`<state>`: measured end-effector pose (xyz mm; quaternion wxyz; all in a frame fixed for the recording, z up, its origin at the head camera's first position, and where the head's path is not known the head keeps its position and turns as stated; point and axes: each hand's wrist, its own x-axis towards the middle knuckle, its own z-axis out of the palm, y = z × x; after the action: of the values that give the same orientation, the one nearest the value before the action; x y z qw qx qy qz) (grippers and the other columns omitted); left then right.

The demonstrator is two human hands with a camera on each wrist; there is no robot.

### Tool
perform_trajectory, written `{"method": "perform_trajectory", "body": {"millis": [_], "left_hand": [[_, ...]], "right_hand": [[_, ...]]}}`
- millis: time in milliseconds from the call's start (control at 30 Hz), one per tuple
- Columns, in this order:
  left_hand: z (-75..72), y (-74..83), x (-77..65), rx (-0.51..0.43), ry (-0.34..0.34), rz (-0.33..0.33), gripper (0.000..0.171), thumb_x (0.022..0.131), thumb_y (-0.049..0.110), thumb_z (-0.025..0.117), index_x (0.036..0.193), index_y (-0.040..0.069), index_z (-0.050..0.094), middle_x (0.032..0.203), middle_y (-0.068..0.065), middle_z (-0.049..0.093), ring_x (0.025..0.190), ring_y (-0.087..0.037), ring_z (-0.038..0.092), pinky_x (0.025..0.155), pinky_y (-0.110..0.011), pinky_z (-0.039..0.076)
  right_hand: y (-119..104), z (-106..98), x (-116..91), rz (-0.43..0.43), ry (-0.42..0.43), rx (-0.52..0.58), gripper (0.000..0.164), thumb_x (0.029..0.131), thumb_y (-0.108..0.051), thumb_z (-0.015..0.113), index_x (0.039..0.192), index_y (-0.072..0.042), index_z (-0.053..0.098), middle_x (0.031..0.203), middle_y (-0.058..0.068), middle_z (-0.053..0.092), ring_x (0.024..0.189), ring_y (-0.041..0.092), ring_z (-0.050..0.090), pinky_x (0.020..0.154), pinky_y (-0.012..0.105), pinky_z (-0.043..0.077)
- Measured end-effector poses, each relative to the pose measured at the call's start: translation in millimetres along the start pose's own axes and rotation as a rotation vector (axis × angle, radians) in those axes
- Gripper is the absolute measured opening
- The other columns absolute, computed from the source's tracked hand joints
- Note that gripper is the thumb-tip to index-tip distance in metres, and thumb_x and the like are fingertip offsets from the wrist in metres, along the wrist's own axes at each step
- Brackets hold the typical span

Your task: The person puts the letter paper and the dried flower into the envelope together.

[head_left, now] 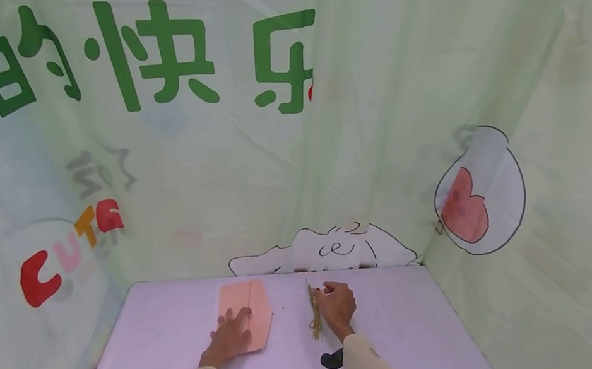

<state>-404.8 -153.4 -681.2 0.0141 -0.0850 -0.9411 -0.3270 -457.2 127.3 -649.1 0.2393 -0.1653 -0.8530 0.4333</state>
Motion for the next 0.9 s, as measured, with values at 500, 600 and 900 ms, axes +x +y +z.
{"method": "perform_trajectory", "body": {"millis": [500, 600, 900], "left_hand": [[7.6, -6.2, 2.7, -0.001, -0.037, -0.068, 0.042, 0.102, 0.017, 0.066, 0.142, 0.023, 0.056, 0.159, -0.036, 0.045, 0.135, -0.059, 0.050, 0.099, -0.087, 0.041], [6.1, -4.5, 3.6, -0.003, -0.033, -0.056, 0.043, 0.101, 0.017, 0.065, 0.143, 0.022, 0.056, 0.157, -0.036, 0.047, 0.132, -0.057, 0.051, 0.095, -0.083, 0.043], [0.6, -3.4, 6.7, 0.028, -0.036, -0.062, 0.043, 0.100, 0.018, 0.068, 0.141, 0.027, 0.058, 0.154, -0.030, 0.050, 0.130, -0.053, 0.054, 0.092, -0.075, 0.047]], "right_hand": [[37.3, 17.6, -15.7, 0.044, -0.031, -0.095, 0.029, 0.084, -0.018, 0.090, 0.099, 0.005, 0.082, 0.093, 0.021, 0.081, 0.089, 0.042, 0.076, 0.085, 0.061, 0.055], [44.5, 23.6, -19.1, 0.051, -0.046, -0.121, 0.027, 0.084, -0.019, 0.088, 0.093, 0.005, 0.080, 0.088, 0.020, 0.080, 0.083, 0.040, 0.075, 0.082, 0.061, 0.056], [52.1, 34.7, -24.5, 0.059, -0.055, -0.147, 0.012, 0.086, -0.010, 0.085, 0.086, 0.001, 0.081, 0.082, 0.017, 0.080, 0.078, 0.038, 0.076, 0.079, 0.060, 0.057]]}}
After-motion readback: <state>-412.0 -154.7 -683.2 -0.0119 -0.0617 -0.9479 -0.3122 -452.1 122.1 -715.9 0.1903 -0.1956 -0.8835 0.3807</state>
